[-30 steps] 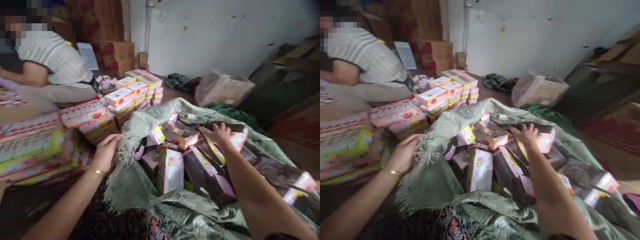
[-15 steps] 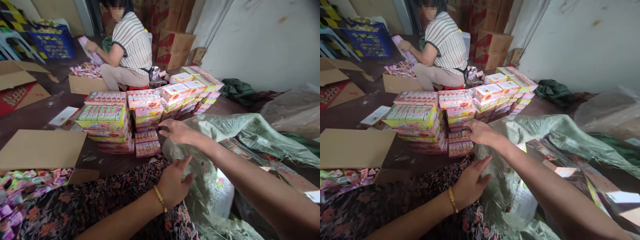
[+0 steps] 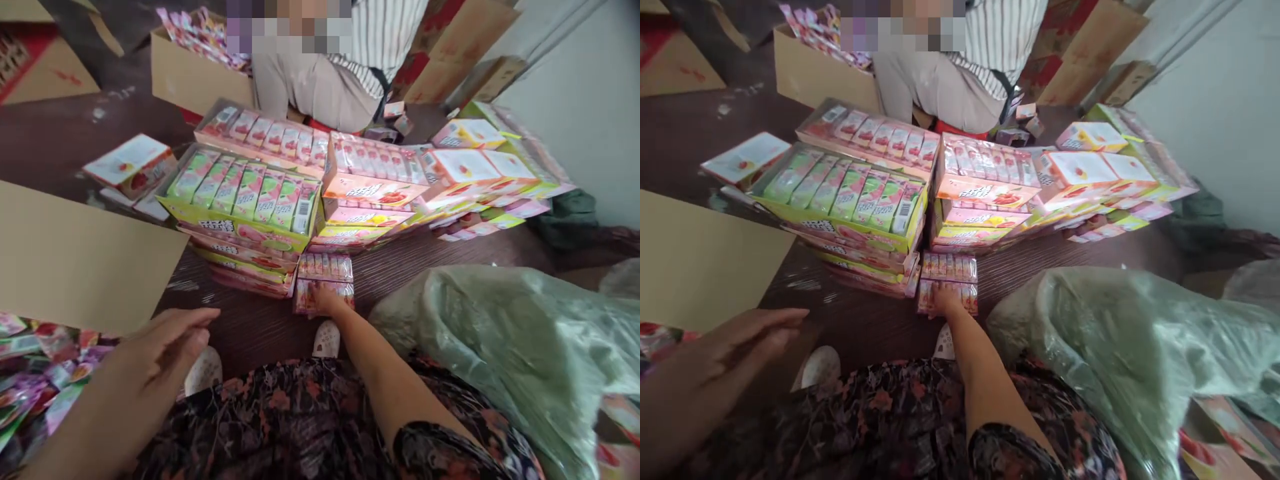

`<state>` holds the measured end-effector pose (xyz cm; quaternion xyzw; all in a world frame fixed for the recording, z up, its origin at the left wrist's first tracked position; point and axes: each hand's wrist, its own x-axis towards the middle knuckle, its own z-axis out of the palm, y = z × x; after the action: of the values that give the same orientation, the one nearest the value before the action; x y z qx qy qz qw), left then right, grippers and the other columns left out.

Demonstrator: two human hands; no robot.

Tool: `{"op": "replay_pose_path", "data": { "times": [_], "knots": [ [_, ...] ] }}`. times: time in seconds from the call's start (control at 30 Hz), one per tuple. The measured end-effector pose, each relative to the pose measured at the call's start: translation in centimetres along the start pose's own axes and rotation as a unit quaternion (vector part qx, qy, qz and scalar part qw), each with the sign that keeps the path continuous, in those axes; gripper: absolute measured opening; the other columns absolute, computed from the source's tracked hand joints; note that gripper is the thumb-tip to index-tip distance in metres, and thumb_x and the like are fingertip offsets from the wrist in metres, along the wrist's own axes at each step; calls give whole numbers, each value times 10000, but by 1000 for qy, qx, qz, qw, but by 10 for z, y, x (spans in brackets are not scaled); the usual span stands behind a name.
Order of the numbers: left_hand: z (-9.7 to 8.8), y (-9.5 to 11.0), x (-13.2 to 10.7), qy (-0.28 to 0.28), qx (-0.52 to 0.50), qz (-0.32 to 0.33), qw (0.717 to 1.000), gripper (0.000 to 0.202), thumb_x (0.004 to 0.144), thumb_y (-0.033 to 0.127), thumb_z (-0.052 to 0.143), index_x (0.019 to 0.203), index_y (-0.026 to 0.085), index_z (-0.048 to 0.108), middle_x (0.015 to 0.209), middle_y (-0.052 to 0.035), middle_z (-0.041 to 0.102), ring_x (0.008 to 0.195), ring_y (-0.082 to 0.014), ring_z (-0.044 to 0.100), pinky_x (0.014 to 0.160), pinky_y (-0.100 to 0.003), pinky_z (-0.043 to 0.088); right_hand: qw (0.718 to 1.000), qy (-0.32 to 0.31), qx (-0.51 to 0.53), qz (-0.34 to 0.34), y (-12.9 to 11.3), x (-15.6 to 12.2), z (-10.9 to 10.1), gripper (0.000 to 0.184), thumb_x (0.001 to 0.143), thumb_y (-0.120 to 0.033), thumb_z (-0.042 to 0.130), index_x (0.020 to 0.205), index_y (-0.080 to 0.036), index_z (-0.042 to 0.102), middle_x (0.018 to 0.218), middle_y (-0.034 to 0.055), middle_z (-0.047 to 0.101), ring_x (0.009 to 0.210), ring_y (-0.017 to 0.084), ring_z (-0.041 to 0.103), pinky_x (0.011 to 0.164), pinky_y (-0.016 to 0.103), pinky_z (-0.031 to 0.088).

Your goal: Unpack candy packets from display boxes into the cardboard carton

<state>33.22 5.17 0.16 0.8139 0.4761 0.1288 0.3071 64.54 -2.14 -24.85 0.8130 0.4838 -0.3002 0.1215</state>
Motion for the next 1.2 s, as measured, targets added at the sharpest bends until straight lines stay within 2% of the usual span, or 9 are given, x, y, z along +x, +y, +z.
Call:
{"op": "replay_pose_path", "data": {
  "times": [0.1,0.23,0.53,0.6,0.7,0.8,0.97,1.07,1.2],
  "knots": [
    [9,-2,-1,-49,12,38,998,419,824,682,490,1026,417,744,1084,77,737,969,-200,702,734,-260,566,999,34,-13,3,6,7,32,1339,596,-519,886,1601,-139,86,1639,261,50,1516,398,130,1180,560,227],
    [17,-10,-2,-83,33,87,992,460,854,656,461,1070,376,754,1067,31,744,921,-204,713,677,-244,564,998,69,-10,-3,12,7,49,1334,589,-516,890,1597,-124,111,1635,265,84,1489,434,168,1144,546,291],
    [28,-25,-6,-65,78,158,982,429,911,597,418,1125,395,732,1099,63,738,961,-188,712,754,-240,563,996,85,4,-5,9,1,53,1240,606,-552,870,1568,-103,228,1577,285,261,1396,406,349,1107,476,335],
    [32,-33,-7,-67,97,179,977,419,934,559,406,1161,392,716,1124,68,732,994,-186,706,779,-241,566,995,102,-8,-15,12,3,50,1199,606,-542,876,1558,-138,269,1588,267,255,1430,394,306,1123,487,306],
    [36,-45,-10,-83,127,203,967,414,959,514,391,1227,390,682,1198,75,707,1065,-193,683,891,-268,555,996,84,-20,-16,16,8,44,1307,588,-559,884,1597,-173,148,1633,258,113,1506,409,131,1151,530,248],
    [37,-51,-10,-97,147,203,963,423,974,491,376,1279,383,647,1256,78,680,1102,-194,667,931,-287,549,997,61,-34,-12,17,11,38,1358,594,-561,880,1604,-157,66,1623,299,72,1498,455,121,1144,556,239],
    [36,-43,-7,-68,153,257,952,386,979,474,389,1240,392,661,1203,101,703,1043,-173,696,845,-258,576,993,86,-62,-48,18,8,38,1357,561,-598,879,1606,-213,103,1605,305,148,1406,469,325,1099,517,306],
    [38,-33,-5,-48,145,293,944,387,984,472,382,1175,363,701,1111,98,738,963,-157,723,789,-228,588,991,82,-86,-60,16,3,49,1308,615,-561,865,1607,-221,83,1618,287,128,1439,477,264,1125,520,247],
    [37,-18,1,-47,135,287,947,458,980,512,350,1061,322,759,985,53,767,831,-159,744,647,-210,596,988,85,-113,-60,8,1,55,1199,713,-452,811,1605,-240,38,1575,291,253,1443,468,265,1142,525,163]
  ]
}}
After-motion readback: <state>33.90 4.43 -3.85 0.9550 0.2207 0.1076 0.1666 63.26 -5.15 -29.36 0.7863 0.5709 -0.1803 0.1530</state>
